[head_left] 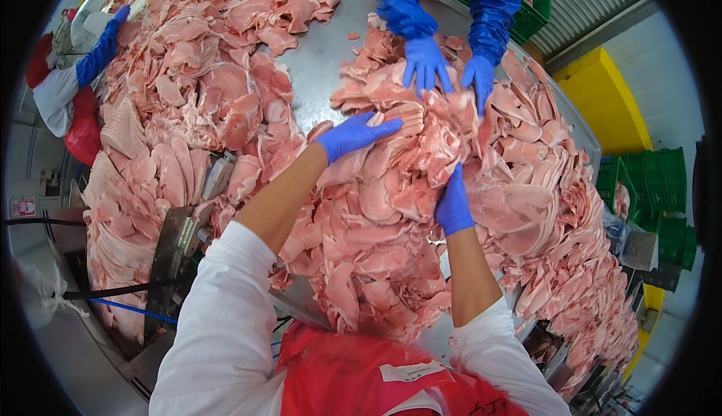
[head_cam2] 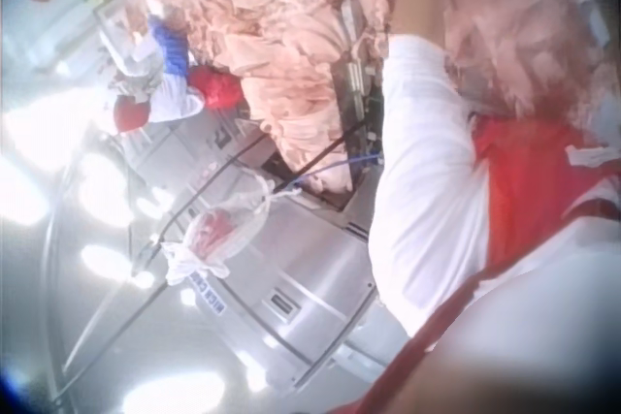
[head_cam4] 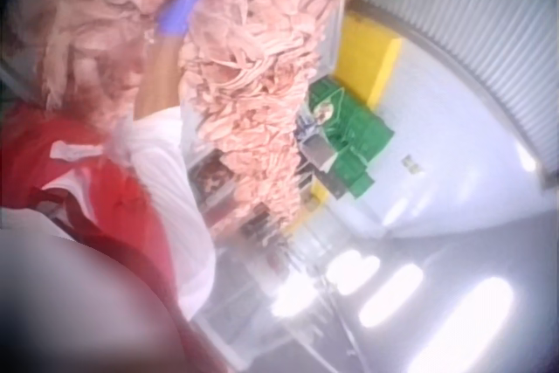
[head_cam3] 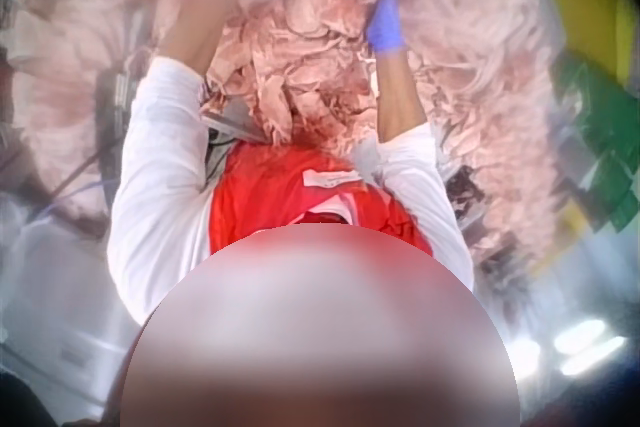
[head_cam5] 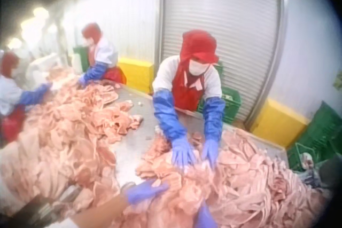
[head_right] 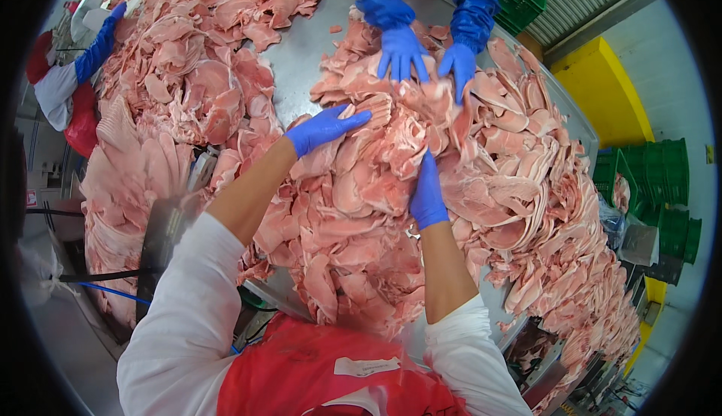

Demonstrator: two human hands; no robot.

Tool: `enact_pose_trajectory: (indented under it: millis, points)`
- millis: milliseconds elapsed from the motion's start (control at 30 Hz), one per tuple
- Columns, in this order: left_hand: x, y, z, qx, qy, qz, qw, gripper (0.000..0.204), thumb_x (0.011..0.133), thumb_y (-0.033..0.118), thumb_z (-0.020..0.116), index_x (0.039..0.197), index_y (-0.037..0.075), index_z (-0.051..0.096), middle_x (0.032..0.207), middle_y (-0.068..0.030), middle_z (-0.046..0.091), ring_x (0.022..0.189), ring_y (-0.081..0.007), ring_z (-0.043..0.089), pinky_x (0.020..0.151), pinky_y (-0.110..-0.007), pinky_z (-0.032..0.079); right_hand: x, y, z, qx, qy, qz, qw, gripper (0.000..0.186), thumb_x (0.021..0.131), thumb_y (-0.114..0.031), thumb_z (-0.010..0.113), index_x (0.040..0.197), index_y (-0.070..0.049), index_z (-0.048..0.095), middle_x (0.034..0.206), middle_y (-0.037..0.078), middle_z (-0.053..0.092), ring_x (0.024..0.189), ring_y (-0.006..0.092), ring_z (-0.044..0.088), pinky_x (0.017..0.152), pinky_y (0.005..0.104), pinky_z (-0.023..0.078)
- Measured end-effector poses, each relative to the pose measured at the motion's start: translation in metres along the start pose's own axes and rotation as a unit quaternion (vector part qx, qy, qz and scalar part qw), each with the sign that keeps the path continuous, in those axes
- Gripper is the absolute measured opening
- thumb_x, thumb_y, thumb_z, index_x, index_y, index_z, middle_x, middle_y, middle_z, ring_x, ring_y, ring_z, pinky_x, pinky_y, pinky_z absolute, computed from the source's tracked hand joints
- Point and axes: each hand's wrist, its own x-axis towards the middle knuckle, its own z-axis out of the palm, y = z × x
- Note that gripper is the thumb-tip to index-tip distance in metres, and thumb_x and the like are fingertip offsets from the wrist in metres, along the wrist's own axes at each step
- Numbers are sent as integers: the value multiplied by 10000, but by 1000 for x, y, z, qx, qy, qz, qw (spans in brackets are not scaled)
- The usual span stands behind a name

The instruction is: The person places a large piece of raw meat into a meat slicer and operates the machine to slice it. They then collect the sliced meat and place it into a container.

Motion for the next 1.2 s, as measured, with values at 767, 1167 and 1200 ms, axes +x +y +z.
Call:
enact_pose_trajectory:
  millis: [767,1167,1200]
  points:
    - [-219,144,-270,140,593,236,758,406,1012,336,635,1319,71,634,1037,-55,621,906,-160,592,748,-335,503,38,-188,395,-308,-559,-178,749,389,1074,-376,448,1151,-61,664,955,111,715,845,225,680,760,364,552]
    - [-59,-97,74,265,263,16,927,1222,655,594,902,1512,-75,343,1438,-340,514,1333,-460,536,1099,-501,463,-159,31,-100,-548,23,-119,828,772,868,-492,799,1406,16,581,1391,227,623,1274,319,616,1101,406,465]
    - [-47,-96,82,228,261,30,937,1210,662,590,900,1511,-71,347,1429,-335,522,1325,-459,543,1096,-498,466,-147,34,-89,-542,9,-176,822,828,864,-497,801,1450,20,530,1437,245,579,1311,337,586,1116,419,451]
